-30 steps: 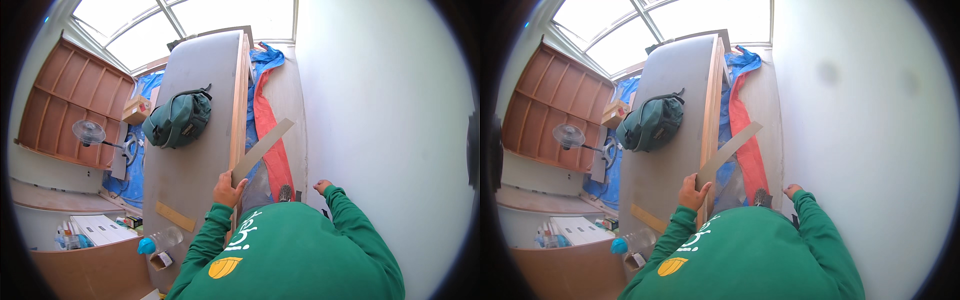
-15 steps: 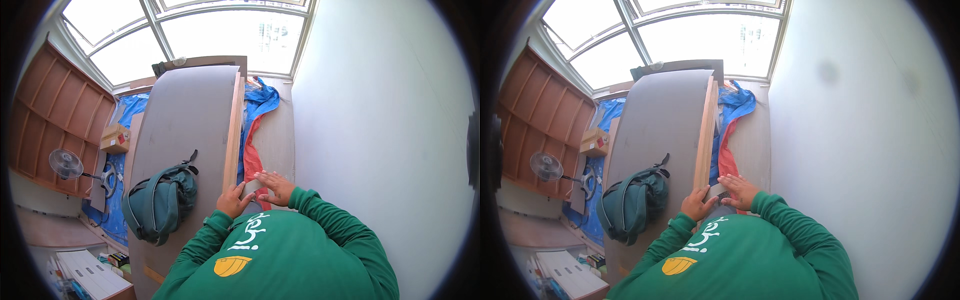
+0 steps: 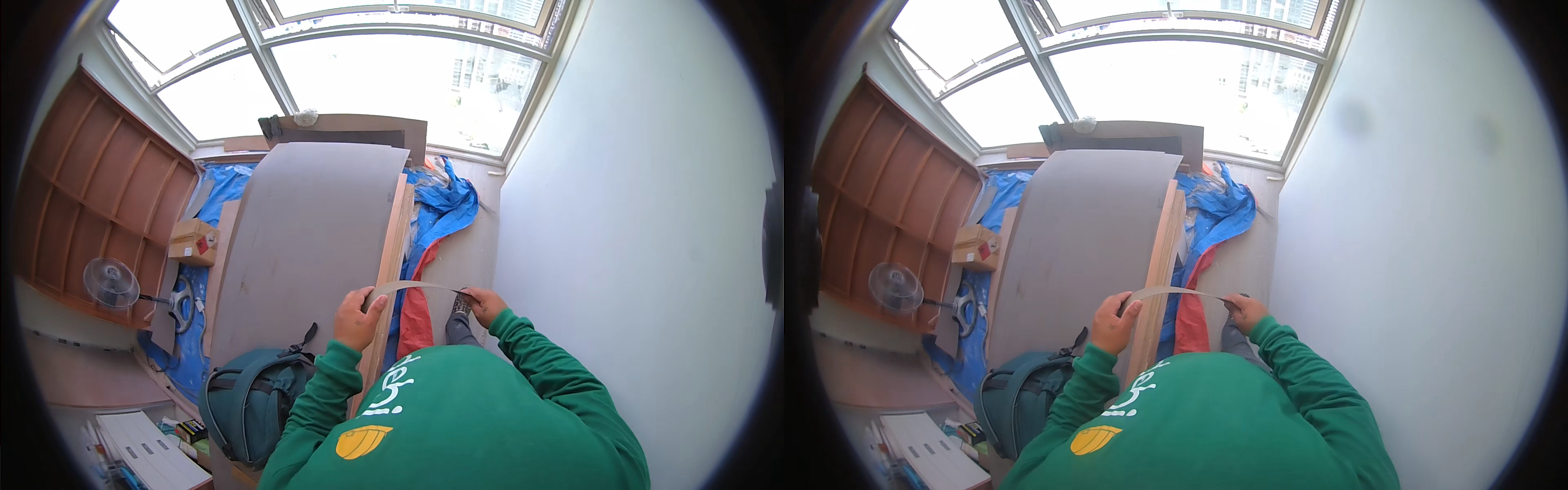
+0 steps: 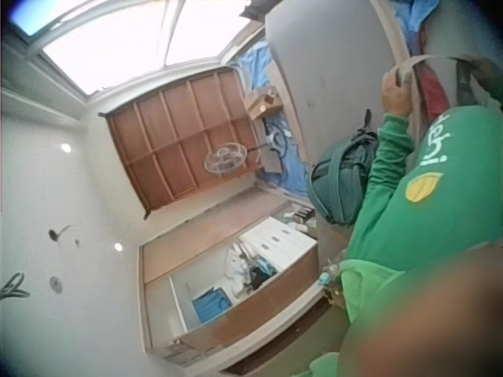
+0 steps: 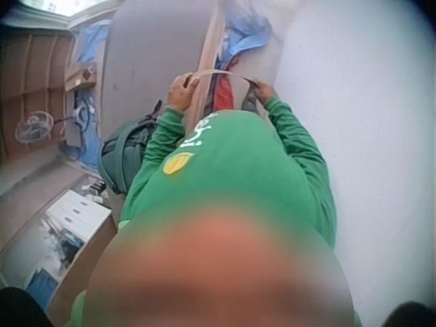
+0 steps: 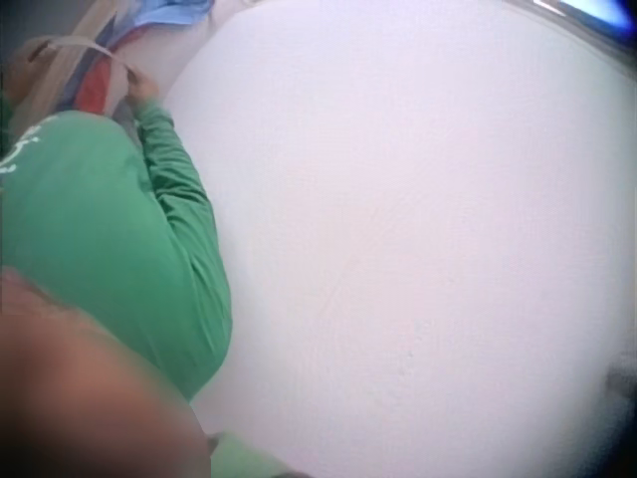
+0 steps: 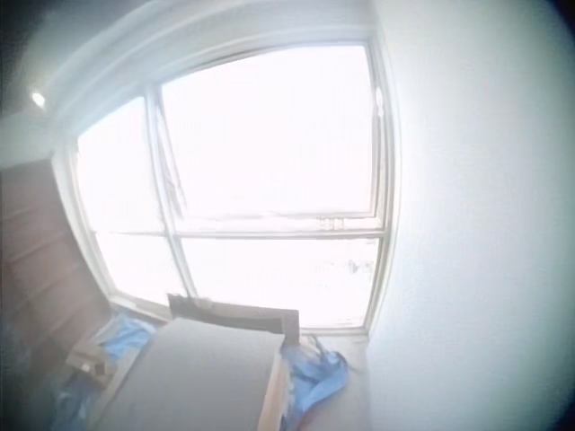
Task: The person measures and marks a wooden strip using a pencil and a larger board as a guide, then cuts the strip with tin snips. The person places the cut piece on a shelf and continues handling other wood pieces in the room.
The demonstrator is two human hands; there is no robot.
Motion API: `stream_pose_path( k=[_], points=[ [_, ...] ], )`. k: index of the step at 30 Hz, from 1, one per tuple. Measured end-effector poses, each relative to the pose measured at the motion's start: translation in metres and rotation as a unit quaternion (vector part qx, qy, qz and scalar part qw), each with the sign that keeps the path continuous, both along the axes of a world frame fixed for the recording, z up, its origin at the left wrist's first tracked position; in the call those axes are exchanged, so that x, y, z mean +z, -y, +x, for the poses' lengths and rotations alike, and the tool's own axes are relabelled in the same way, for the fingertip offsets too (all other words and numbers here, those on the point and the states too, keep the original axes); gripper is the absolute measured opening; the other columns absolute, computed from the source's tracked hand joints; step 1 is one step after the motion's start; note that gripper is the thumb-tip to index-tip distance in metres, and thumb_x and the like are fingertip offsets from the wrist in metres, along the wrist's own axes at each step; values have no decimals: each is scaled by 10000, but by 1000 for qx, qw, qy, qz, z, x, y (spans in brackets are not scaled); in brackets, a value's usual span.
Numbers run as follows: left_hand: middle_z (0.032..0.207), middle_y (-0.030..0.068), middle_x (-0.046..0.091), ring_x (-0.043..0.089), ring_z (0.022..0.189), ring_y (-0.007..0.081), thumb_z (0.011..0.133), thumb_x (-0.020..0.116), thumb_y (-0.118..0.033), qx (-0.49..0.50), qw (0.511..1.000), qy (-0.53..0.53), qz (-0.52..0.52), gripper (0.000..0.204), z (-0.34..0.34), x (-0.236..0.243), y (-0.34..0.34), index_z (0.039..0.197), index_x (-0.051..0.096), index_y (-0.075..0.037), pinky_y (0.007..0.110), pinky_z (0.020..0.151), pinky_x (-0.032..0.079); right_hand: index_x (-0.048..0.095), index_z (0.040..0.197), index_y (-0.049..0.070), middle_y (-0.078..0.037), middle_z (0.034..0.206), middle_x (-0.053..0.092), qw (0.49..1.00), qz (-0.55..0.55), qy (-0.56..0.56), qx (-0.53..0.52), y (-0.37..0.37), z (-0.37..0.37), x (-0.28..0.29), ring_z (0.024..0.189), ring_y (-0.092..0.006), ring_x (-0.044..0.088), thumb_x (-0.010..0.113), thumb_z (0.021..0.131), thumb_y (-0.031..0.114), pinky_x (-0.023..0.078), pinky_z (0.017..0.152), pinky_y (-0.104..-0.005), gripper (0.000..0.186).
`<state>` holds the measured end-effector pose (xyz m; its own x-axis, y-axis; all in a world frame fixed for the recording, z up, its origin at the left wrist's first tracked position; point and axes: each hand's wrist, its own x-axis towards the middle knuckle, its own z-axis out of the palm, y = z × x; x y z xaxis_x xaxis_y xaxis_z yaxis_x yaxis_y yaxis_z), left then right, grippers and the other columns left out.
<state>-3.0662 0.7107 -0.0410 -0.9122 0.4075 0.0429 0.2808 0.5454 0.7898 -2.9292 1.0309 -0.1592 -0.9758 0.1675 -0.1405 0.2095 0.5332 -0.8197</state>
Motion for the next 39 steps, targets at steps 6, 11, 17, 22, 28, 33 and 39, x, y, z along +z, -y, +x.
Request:
stream_pose_path(
  k=[6, 11, 17, 22, 28, 33, 39],
  points=[
    [1076, 207, 705, 689, 987, 396, 997, 673, -492, 64, 997, -12, -38, 533, -70, -15, -89, 1210, 715, -5, 455, 868, 547, 708, 1165, 46, -171, 958, 725, 988, 23, 128, 78, -143, -105, -12, 866, -331, 673, 642, 1026, 234, 532, 830, -419, 243],
    [1116, 222, 715, 689, 1028, 398, 984, 678, -519, 57, 994, 72, -58, 585, -103, -8, -157, 1265, 708, -6, 445, 897, 548, 708, 1236, 77, -158, 1008, 745, 955, -45, 252, 151, -221, -189, 10, 918, -278, 692, 633, 1012, 212, 537, 867, -410, 272],
    [1183, 211, 725, 694, 1069, 358, 994, 655, -537, -25, 985, 127, -116, 632, -166, -7, -227, 1327, 687, -1, 427, 934, 541, 719, 1256, 85, -171, 992, 748, 992, -104, 51, 47, -277, -263, 2, 965, -291, 713, 637, 1007, 228, 544, 894, -415, 299],
    [1226, 237, 713, 680, 1114, 386, 996, 622, -591, -89, 972, 183, -117, 661, -240, -26, -284, 1295, 703, -7, 441, 969, 532, 749, 1157, 75, -180, 991, 750, 975, 91, 176, 104, -340, -312, 8, 934, -355, 696, 644, 1010, 287, 540, 861, -453, 279],
    [1252, 242, 700, 664, 1156, 386, 1006, 581, -618, -182, 938, 238, -176, 659, -362, -66, -363, 1285, 709, -34, 458, 994, 514, 728, 1054, 51, -194, 955, 750, 950, 126, 267, 102, -421, -393, 1, 906, -412, 708, 675, 993, 329, 539, 825, -487, 289],
    [1261, 238, 687, 656, 1164, 401, 1016, 550, -630, -179, 942, 239, -154, 650, -416, -52, -391, 1276, 710, -56, 477, 993, 512, 719, 1036, 55, -195, 941, 753, 941, 185, 269, 94, -450, -453, 21, 901, -419, 715, 708, 965, 280, 547, 815, -480, 236],
    [1245, 213, 689, 670, 1120, 370, 1028, 559, -619, -107, 966, 221, -76, 662, -477, -41, -374, 1362, 673, -59, 451, 1000, 517, 771, 1177, 85, -197, 1025, 755, 926, 133, 294, 197, -465, -558, 73, 994, -394, 716, 703, 931, 244, 546, 927, -453, 301]
  ],
)
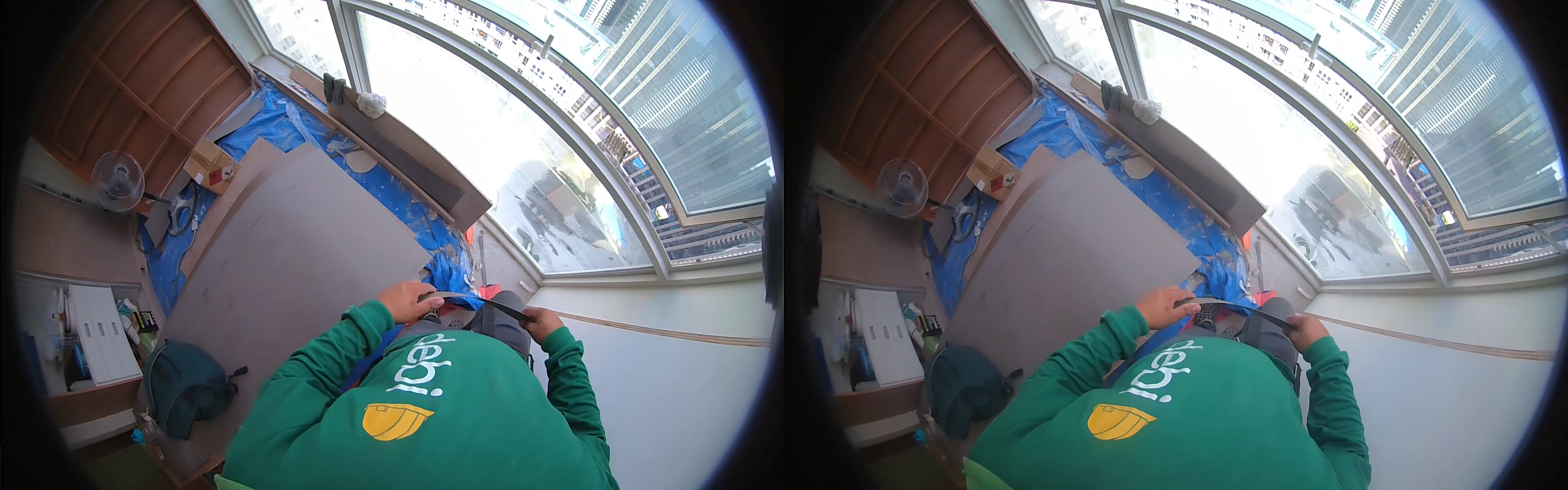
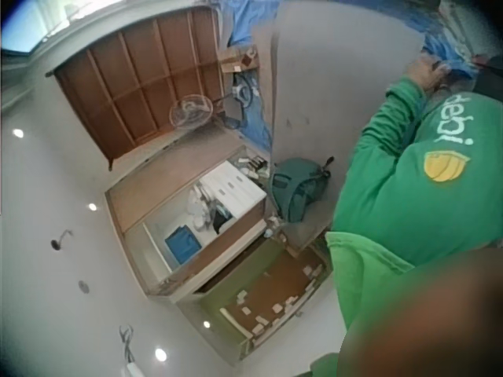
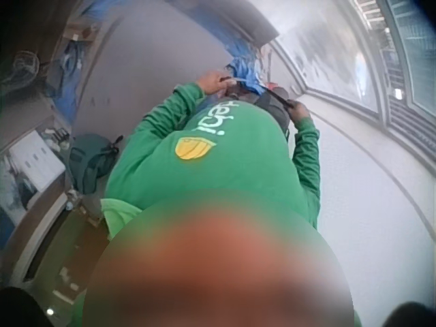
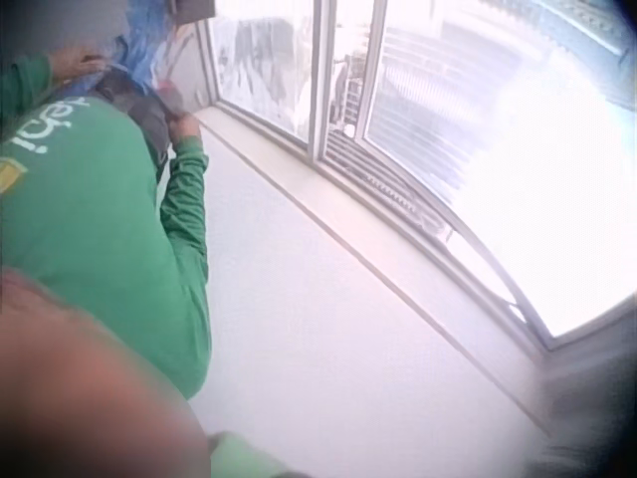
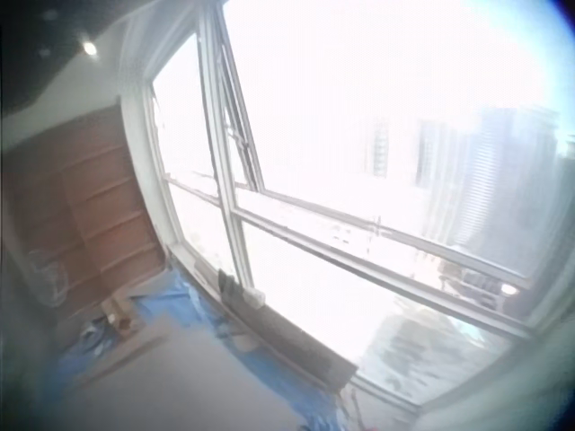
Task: The person measures and marks a wooden strip using a pencil and a larger board as a guide, then cuts the strip with tin snips. The person places the cut piece on a shelf and continues handling other wood pieces in the room.
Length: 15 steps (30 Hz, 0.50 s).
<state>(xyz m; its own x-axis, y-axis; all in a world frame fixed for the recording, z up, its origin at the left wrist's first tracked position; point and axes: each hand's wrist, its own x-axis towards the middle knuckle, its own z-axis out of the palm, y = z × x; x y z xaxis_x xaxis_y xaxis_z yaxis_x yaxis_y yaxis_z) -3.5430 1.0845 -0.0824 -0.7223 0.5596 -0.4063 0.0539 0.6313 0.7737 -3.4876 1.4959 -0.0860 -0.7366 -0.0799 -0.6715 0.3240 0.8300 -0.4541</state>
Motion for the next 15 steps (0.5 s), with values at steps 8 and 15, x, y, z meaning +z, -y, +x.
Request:
stream_pose_path(
  k=[8, 15],
  points=[
    [1354, 222, 677, 655, 1216, 359, 1025, 573, -611, 465, 834, 48, 292, 710, -1, -63, 47, 1424, 628, -26, 442, 1086, 487, 763, 1224, 119, -189, 1134, 761, 988, 85, -60, 113, 17, -149, 20, 1073, -386, 712, 674, 955, 284, 538, 960, -458, 329],
    [1626, 217, 432, 406, 1507, 385, 985, 594, -586, 533, 810, 80, -232, 812, 3, -147, 89, 1595, 437, -73, 508, 1241, 322, 757, 1209, 87, -197, 1061, 771, 982, 99, 87, 135, -20, -228, -41, 1000, -371, 735, 657, 987, 342, 552, 902, -471, 352]
  ],
)
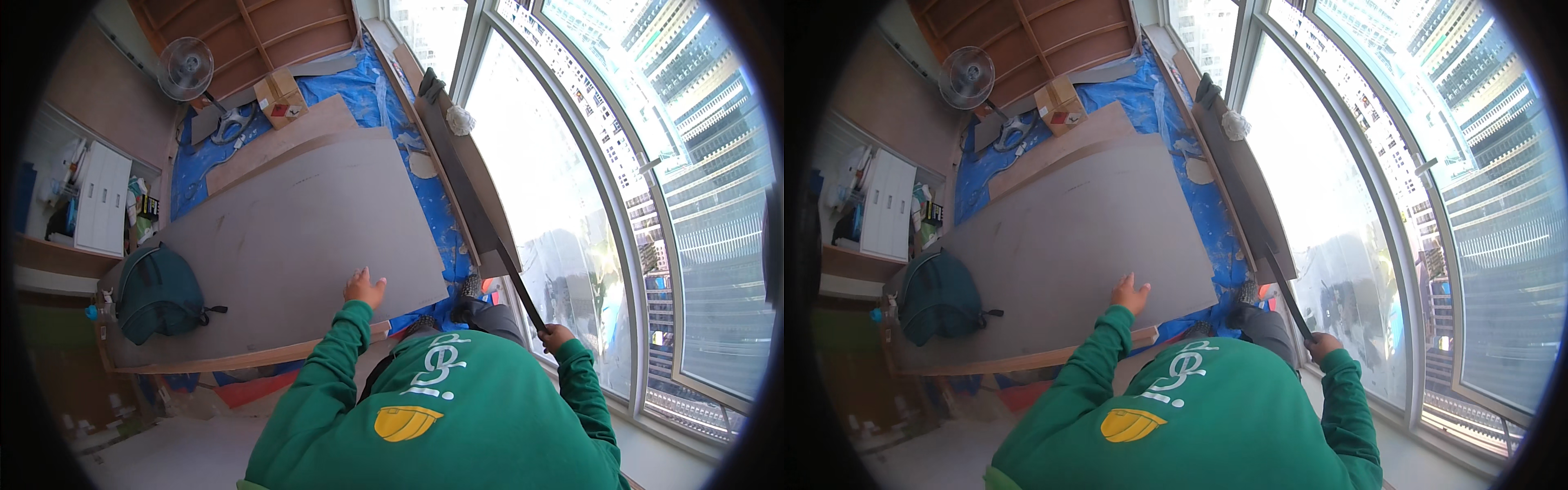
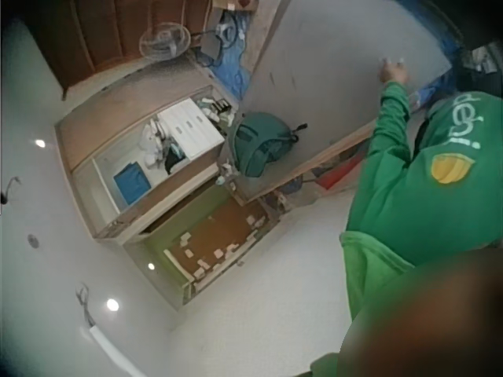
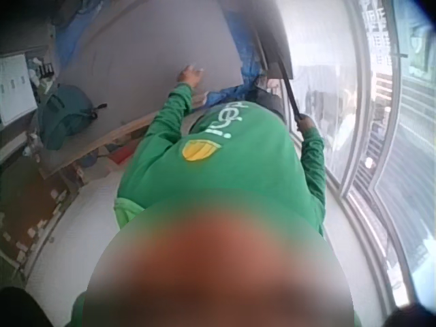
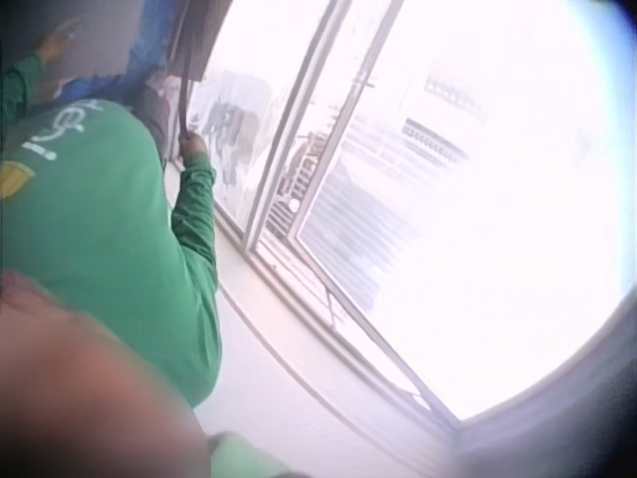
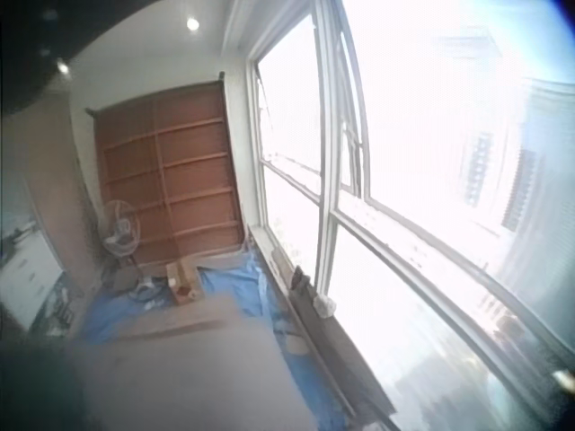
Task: The person measures and marks a wooden strip using a pencil and a larger board as a guide, then cuts the strip with tin snips. The person places the cut piece on a shelf and continues handling other wood pieces in the room.
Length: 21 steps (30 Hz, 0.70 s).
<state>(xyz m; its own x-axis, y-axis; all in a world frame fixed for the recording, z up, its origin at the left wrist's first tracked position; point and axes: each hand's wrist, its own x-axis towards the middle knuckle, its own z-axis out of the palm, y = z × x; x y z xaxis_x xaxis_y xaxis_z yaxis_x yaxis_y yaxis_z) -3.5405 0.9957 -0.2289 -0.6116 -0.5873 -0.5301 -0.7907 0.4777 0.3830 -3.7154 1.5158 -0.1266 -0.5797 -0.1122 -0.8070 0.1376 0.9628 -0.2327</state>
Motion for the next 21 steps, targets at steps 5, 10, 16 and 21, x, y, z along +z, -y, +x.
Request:
stream_pose_path(
  k=[5, 10, 16, 21],
  points=[
    [1745, 199, 198, 234, 1599, 376, 969, 574, -613, 76, 981, 174, -32, 929, -30, -23, 7, 1681, 252, -109, 555, 1301, 157, 767, 1188, 101, -192, 1025, 779, 999, -4, 10, 39, -23, -49, -29, 1000, -398, 737, 659, 984, 375, 554, 905, -489, 359],
    [1737, 234, 192, 212, 1597, 422, 960, 574, -644, 117, 968, 212, -58, 987, -53, -45, -1, 1681, 227, -67, 526, 1309, 144, 761, 1247, 157, -171, 1069, 781, 990, -25, -15, 134, -53, -117, -56, 1044, -370, 742, 681, 963, 429, 559, 941, -452, 401],
    [1737, 263, 150, 196, 1596, 442, 962, 586, -651, 119, 963, 237, -51, 1014, -59, -52, -3, 1679, 208, -41, 498, 1311, 172, 715, 1308, 113, -155, 1023, 774, 989, -114, -36, 85, -62, -177, -49, 940, -324, 743, 654, 1015, 393, 559, 863, -444, 410],
    [1747, 246, 117, 182, 1601, 440, 954, 607, -661, 106, 962, 251, -17, 1052, -58, -44, 11, 1688, 165, -50, 496, 1308, 199, 713, 1294, 77, -46, 877, 721, 990, -140, -16, 0, -18, -213, -15, 813, -173, 679, 650, 1041, 372, 541, 763, -367, 393]
  ],
)
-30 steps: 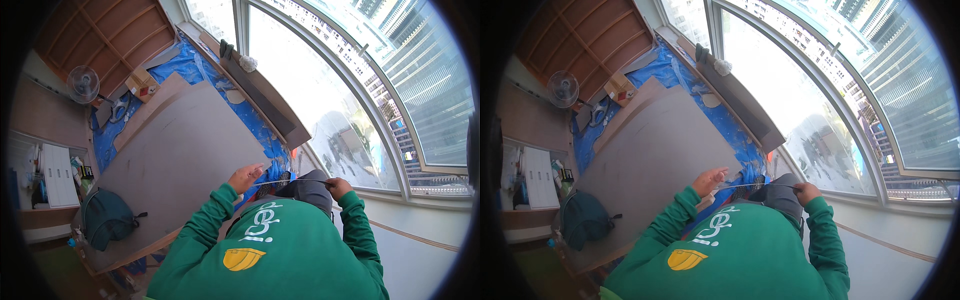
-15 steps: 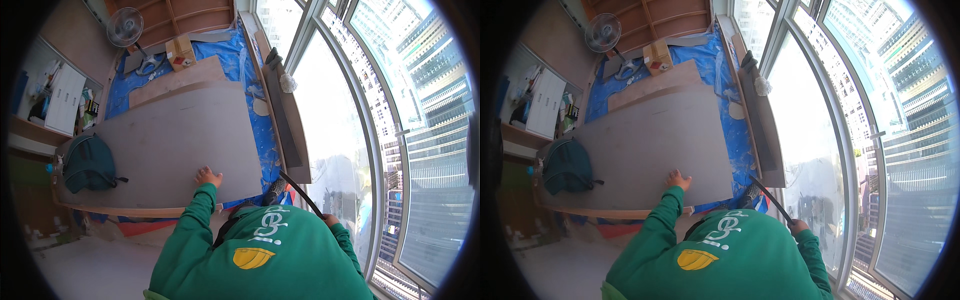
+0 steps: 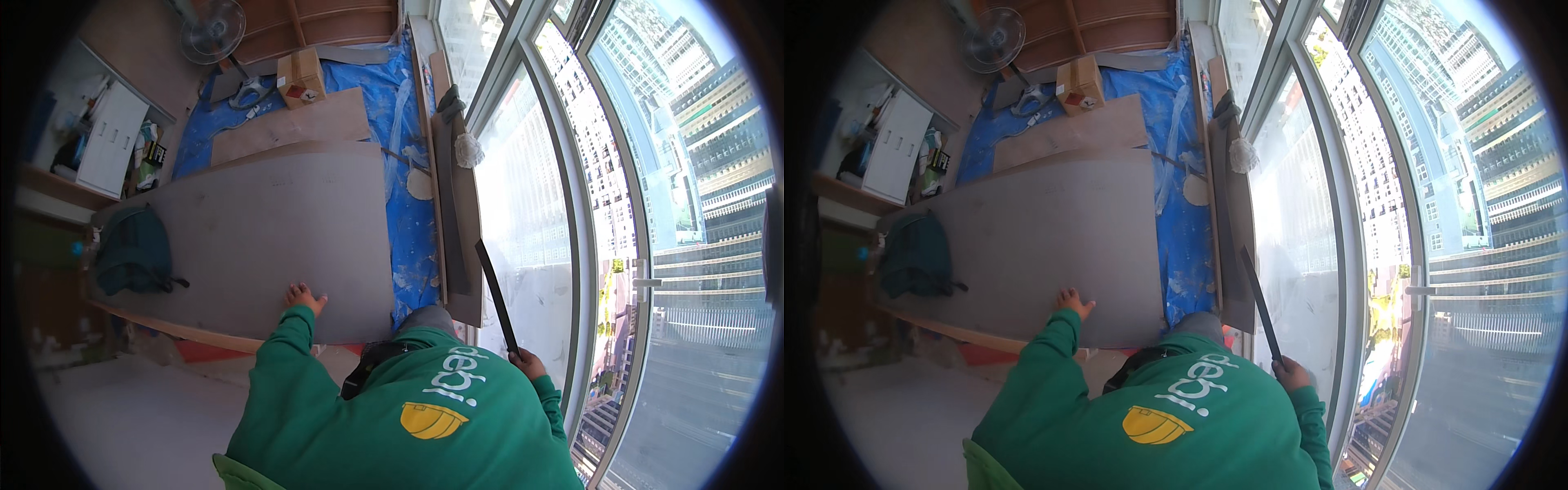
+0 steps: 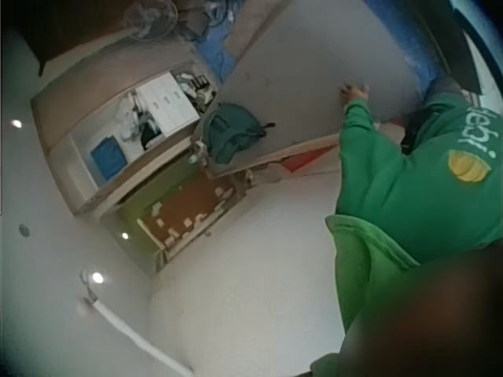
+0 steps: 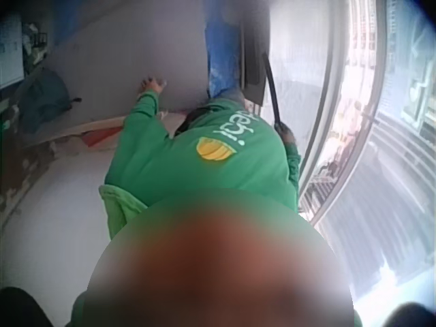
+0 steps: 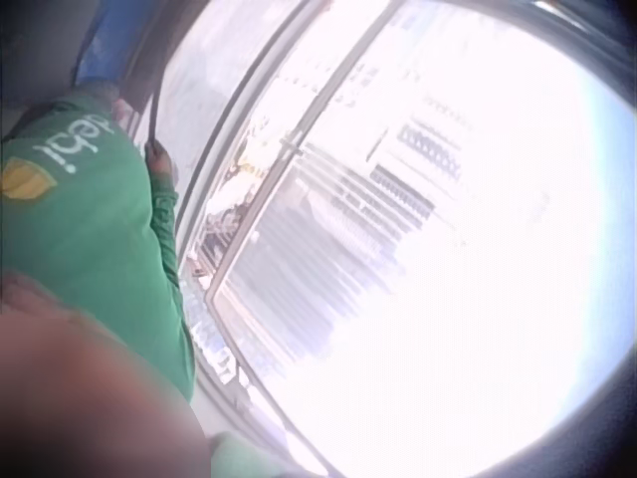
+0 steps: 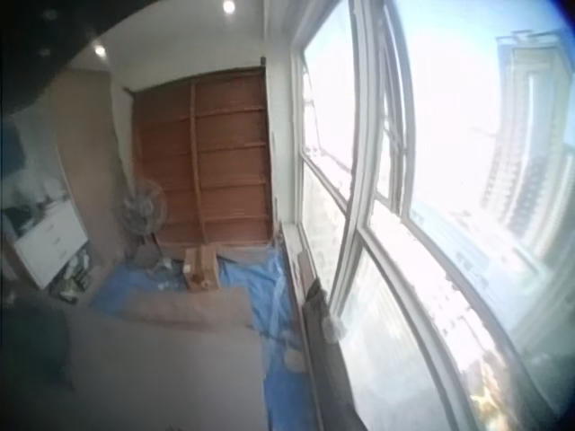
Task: The person measures and marks a wooden strip using a pencil and a larger board as a guide, then cuts the strip with tin snips. The person places the cut piece on a shelf and continues handling other wood pieces in the room.
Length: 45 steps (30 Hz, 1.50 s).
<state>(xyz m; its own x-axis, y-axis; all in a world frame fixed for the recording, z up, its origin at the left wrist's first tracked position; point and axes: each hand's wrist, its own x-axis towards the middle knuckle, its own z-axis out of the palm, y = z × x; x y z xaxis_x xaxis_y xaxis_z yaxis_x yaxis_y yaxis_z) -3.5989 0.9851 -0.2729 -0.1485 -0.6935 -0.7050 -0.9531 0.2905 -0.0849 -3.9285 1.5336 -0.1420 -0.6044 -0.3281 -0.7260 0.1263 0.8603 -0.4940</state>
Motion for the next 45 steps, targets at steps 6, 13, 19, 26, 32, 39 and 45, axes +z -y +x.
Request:
stream_pose_path(
  k=[6, 13, 19, 26, 32, 39, 45],
  points=[
    [1767, 203, 61, 87, 1633, 375, 993, 521, -672, 0, 997, 47, 55, 1002, -7, 10, 6, 1700, 128, -82, 503, 1321, 135, 714, 1290, 57, 3, 814, 663, 994, -85, 57, -34, 47, -50, 16, 735, -105, 629, 652, 1054, 333, 518, 695, -309, 369],
    [1764, 212, 75, 91, 1631, 381, 993, 515, -669, 0, 998, 23, 62, 996, 6, -7, 10, 1698, 144, -70, 518, 1311, 150, 733, 1235, 32, -7, 800, 684, 993, -106, 52, 3, 118, -114, 12, 719, -112, 636, 638, 1065, 330, 523, 688, -313, 356],
    [1745, 271, 98, 92, 1621, 430, 988, 526, -648, -16, 999, 27, 31, 999, 7, -29, 6, 1683, 178, -20, 533, 1298, 160, 733, 1212, 7, -31, 801, 693, 997, -64, 42, 28, 233, -198, -10, 689, -137, 645, 623, 1068, 330, 529, 665, -339, 370],
    [1739, 300, 59, 77, 1618, 454, 973, 578, -595, 10, 992, 34, 124, 1006, -1, -1, 16, 1682, 166, -12, 596, 1281, 131, 665, 1175, -12, -69, 680, 598, 995, -42, 89, -16, 354, -295, -11, 558, -215, 634, 602, 1052, 274, 545, 517, -366, 318],
    [1741, 294, 47, 58, 1618, 462, 964, 626, -577, 74, 985, 6, 157, 1027, -4, 16, 21, 1682, 149, -20, 578, 1292, 137, 615, 1124, -15, -80, 628, 544, 997, -56, 46, 40, 478, -362, -9, 439, -231, 562, 547, 1025, 245, 514, 412, -391, 287],
    [1742, 298, 24, 38, 1625, 447, 968, 618, -585, 115, 982, -5, 151, 1027, -16, 9, 20, 1681, 150, -13, 560, 1301, 138, 610, 1134, -27, -84, 632, 561, 986, -80, 41, 138, 601, -399, -2, 449, -248, 592, 550, 1052, 221, 518, 416, -399, 268],
    [1757, 249, 44, 56, 1633, 409, 957, 615, -601, 123, 981, 28, 151, 1021, -19, 11, 19, 1686, 170, -44, 571, 1299, 144, 651, 1069, -21, -93, 683, 612, 959, -61, 36, 273, 698, -427, -4, 507, -231, 646, 556, 1059, 241, 562, 458, -383, 279]
  ],
)
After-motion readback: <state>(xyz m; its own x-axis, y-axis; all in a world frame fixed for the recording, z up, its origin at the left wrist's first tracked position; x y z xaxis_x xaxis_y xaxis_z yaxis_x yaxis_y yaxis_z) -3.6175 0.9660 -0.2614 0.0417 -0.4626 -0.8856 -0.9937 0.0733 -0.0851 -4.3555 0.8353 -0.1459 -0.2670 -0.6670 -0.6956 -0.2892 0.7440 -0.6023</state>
